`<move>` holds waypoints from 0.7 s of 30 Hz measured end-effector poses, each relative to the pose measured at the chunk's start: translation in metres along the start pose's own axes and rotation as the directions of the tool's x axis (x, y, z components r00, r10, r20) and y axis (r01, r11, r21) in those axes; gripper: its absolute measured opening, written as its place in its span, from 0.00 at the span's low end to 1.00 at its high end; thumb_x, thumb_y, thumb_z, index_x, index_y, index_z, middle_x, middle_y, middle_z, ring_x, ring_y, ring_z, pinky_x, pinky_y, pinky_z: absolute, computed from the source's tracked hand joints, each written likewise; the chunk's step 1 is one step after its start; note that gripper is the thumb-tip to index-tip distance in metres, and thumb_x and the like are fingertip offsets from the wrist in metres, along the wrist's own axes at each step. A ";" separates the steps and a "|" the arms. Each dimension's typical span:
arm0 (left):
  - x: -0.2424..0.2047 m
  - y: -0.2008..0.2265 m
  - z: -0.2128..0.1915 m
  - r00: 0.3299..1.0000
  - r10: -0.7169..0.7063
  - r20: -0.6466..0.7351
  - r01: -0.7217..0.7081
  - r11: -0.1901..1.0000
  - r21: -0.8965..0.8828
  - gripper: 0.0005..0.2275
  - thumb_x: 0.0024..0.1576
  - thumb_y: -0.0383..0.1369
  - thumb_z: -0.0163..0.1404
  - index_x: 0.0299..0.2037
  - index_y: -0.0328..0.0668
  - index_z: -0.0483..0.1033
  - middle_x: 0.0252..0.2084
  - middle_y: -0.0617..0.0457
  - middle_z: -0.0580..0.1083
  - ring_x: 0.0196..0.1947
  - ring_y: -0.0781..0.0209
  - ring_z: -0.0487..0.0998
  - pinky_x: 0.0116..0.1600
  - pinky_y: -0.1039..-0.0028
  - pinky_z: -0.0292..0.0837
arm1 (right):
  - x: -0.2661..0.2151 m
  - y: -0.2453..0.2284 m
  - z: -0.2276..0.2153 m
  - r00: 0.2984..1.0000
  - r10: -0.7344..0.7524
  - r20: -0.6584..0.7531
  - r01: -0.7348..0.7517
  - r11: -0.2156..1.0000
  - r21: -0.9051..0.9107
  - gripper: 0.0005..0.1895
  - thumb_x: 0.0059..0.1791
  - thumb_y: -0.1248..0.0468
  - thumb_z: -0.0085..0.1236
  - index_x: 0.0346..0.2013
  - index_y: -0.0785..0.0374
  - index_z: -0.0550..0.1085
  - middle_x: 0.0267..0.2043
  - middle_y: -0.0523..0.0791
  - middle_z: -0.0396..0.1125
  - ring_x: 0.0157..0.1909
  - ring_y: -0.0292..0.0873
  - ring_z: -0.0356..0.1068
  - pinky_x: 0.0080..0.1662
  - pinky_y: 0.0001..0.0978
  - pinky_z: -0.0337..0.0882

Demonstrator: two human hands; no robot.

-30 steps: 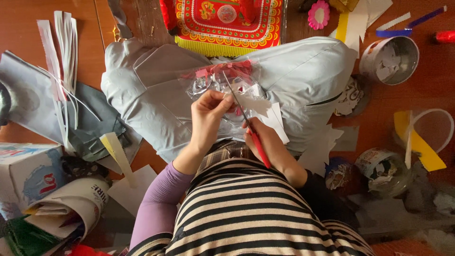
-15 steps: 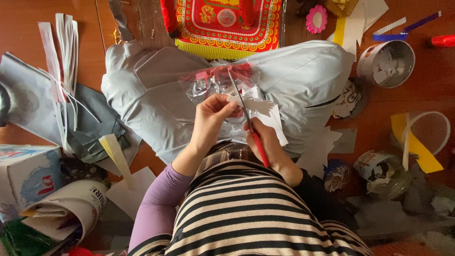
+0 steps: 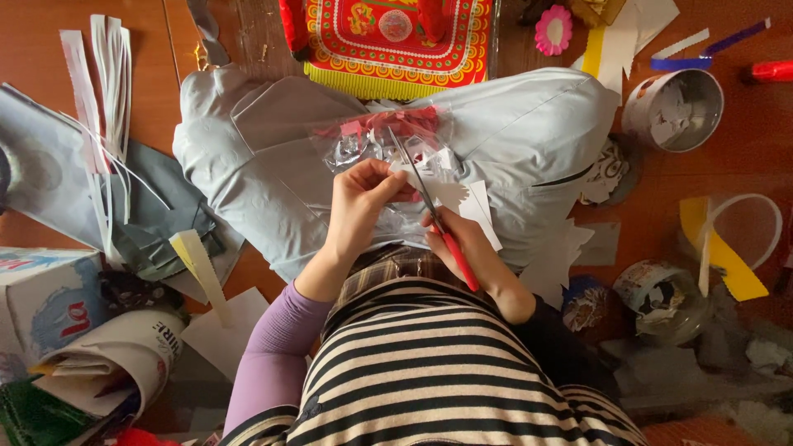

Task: Cutting paper strips and gluing decorations onto traditional paper models.

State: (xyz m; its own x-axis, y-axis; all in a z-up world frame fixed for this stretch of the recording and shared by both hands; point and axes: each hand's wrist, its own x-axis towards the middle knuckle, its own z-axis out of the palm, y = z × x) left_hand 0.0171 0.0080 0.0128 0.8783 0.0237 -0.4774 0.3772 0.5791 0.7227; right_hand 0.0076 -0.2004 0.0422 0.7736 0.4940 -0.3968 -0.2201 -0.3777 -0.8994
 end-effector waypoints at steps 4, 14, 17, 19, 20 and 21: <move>0.000 0.006 0.000 1.000 0.008 0.026 -0.010 0.998 0.057 0.05 0.62 0.24 0.55 0.37 0.27 0.76 0.35 0.46 0.80 0.35 0.61 0.84 0.45 0.71 0.83 | 0.000 0.000 -0.003 0.998 0.058 0.024 -0.058 0.998 0.007 0.07 0.52 0.70 0.57 0.43 0.64 0.70 0.27 0.41 0.62 0.29 0.33 0.60 0.34 0.26 0.65; 0.000 0.010 -0.002 0.999 0.005 0.047 -0.013 0.983 0.184 0.05 0.61 0.25 0.55 0.38 0.26 0.77 0.34 0.47 0.80 0.34 0.64 0.83 0.43 0.73 0.82 | -0.004 0.000 -0.008 0.999 0.039 0.014 -0.039 0.999 -0.024 0.03 0.54 0.67 0.54 0.39 0.66 0.72 0.24 0.41 0.63 0.26 0.32 0.59 0.31 0.27 0.63; -0.001 0.007 -0.006 0.998 0.025 0.050 -0.037 0.967 0.253 0.05 0.62 0.25 0.55 0.39 0.27 0.77 0.34 0.48 0.80 0.35 0.65 0.83 0.44 0.74 0.82 | -0.007 -0.014 -0.017 0.999 0.034 0.026 -0.033 0.997 -0.069 0.05 0.54 0.66 0.53 0.40 0.66 0.72 0.26 0.41 0.67 0.26 0.33 0.64 0.31 0.29 0.66; 0.001 0.006 -0.011 0.996 0.088 0.021 -0.090 0.961 0.262 0.04 0.62 0.26 0.53 0.40 0.31 0.75 0.34 0.51 0.80 0.35 0.67 0.82 0.43 0.76 0.82 | -0.007 -0.022 -0.027 0.993 0.063 0.103 -0.041 0.978 -0.204 0.11 0.50 0.64 0.56 0.45 0.67 0.73 0.26 0.44 0.70 0.24 0.38 0.69 0.31 0.33 0.69; 0.001 0.005 -0.016 0.996 0.087 0.021 -0.090 0.961 0.263 0.04 0.62 0.26 0.53 0.40 0.31 0.75 0.34 0.51 0.80 0.35 0.67 0.82 0.43 0.76 0.82 | -0.012 -0.020 -0.039 0.993 0.063 0.103 -0.042 0.978 -0.204 0.11 0.50 0.64 0.56 0.45 0.67 0.73 0.26 0.44 0.70 0.24 0.38 0.69 0.31 0.33 0.69; 0.001 0.004 -0.020 0.993 0.114 0.000 -0.110 0.956 0.273 0.04 0.63 0.26 0.53 0.40 0.31 0.75 0.33 0.52 0.79 0.33 0.68 0.81 0.41 0.77 0.79 | -0.017 -0.018 -0.051 0.951 0.193 0.242 -0.100 0.932 -0.348 0.11 0.51 0.61 0.57 0.45 0.64 0.72 0.26 0.46 0.72 0.24 0.42 0.70 0.31 0.35 0.70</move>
State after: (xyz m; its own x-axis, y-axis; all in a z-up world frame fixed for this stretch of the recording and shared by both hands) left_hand 0.0140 0.0270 0.0053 0.9157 0.0896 -0.3919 0.3442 0.3287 0.8795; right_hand 0.0287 -0.2421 0.0745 0.5493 0.5866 -0.5952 -0.0758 -0.6743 -0.7345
